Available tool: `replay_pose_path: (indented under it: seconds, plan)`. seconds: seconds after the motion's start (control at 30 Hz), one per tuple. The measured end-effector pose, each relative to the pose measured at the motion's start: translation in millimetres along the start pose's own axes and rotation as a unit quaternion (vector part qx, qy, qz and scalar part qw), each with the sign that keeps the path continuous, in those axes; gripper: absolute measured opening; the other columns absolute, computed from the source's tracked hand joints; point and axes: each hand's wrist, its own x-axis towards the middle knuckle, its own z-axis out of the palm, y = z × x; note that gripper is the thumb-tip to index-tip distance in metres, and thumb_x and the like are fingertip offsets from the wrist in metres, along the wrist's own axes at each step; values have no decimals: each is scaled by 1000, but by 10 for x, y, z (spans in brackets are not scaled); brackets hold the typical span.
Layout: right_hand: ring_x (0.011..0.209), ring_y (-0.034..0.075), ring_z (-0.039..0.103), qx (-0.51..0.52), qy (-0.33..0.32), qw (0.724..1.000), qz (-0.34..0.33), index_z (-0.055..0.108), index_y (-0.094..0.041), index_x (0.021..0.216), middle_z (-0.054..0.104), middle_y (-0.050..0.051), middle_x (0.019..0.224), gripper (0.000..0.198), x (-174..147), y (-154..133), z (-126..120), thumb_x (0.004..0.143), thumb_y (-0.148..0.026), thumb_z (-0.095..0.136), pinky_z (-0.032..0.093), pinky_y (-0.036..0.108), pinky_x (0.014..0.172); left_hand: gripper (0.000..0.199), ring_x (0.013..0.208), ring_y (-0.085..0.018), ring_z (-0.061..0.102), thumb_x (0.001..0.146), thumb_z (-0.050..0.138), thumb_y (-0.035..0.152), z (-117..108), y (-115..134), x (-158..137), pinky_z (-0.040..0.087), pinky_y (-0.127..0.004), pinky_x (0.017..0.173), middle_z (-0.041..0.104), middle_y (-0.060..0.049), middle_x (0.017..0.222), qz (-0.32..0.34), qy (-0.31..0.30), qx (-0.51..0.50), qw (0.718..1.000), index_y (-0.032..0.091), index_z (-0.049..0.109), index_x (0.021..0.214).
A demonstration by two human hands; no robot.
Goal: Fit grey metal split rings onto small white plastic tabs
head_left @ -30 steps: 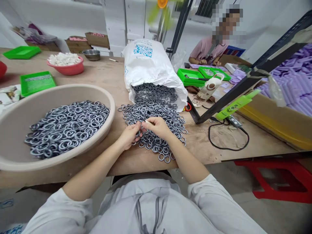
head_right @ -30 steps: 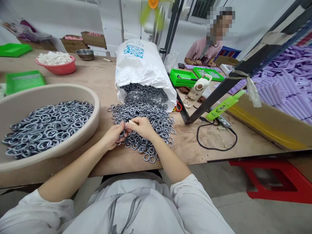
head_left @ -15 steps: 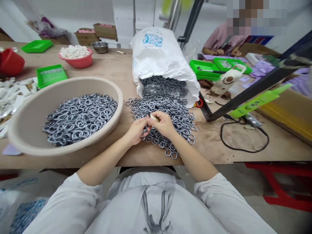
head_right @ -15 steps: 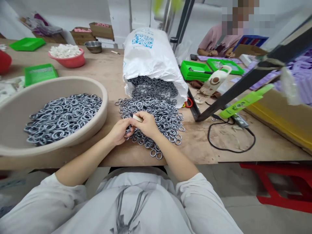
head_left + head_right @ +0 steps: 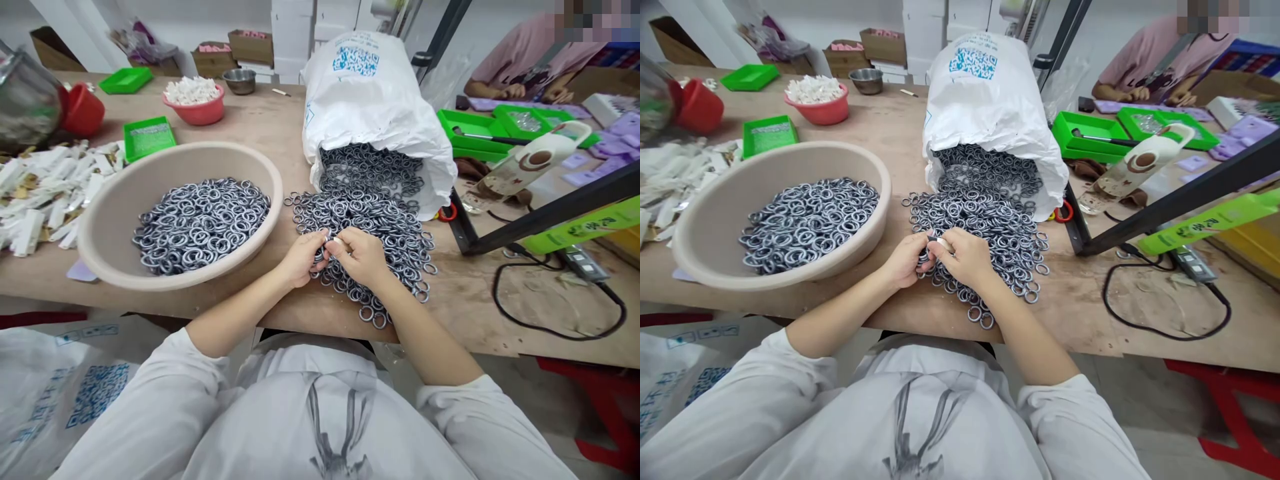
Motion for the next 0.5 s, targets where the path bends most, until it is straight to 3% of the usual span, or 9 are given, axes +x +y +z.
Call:
replay_pose_path:
  seconds: [0.23, 0.37, 0.5]
  plan:
    - [59, 13, 45, -28, -9, 1000, 1, 54, -19, 64, 53, 1, 65, 45, -6, 2, 10, 94, -51, 45, 26, 27, 57, 35, 34, -3, 39, 81, 65, 45, -1, 21, -9, 13, -16, 34, 48, 6, 52, -7, -6, -1, 1000, 17, 47, 69]
    - [60, 14, 47, -3, -28, 999, 45, 53, -20, 61, 53, 0, 61, 48, 47, 4, 60, 95, -52, 44, 27, 28, 59, 31, 34, -3, 38, 82, 64, 41, -25, 54, -1, 13, -15, 34, 47, 6, 53, -27, -3, -5, 1000, 17, 48, 71]
    - [54, 13, 41, -14, 52, 989, 135, 49, -21, 58, 48, -1, 55, 52, 164, 160, 29, 95, -57, 42, 24, 29, 56, 34, 35, -2, 37, 83, 64, 42, -41, 100, -22, 13, -15, 34, 45, 5, 55, -47, -45, -19, 998, 16, 47, 69]
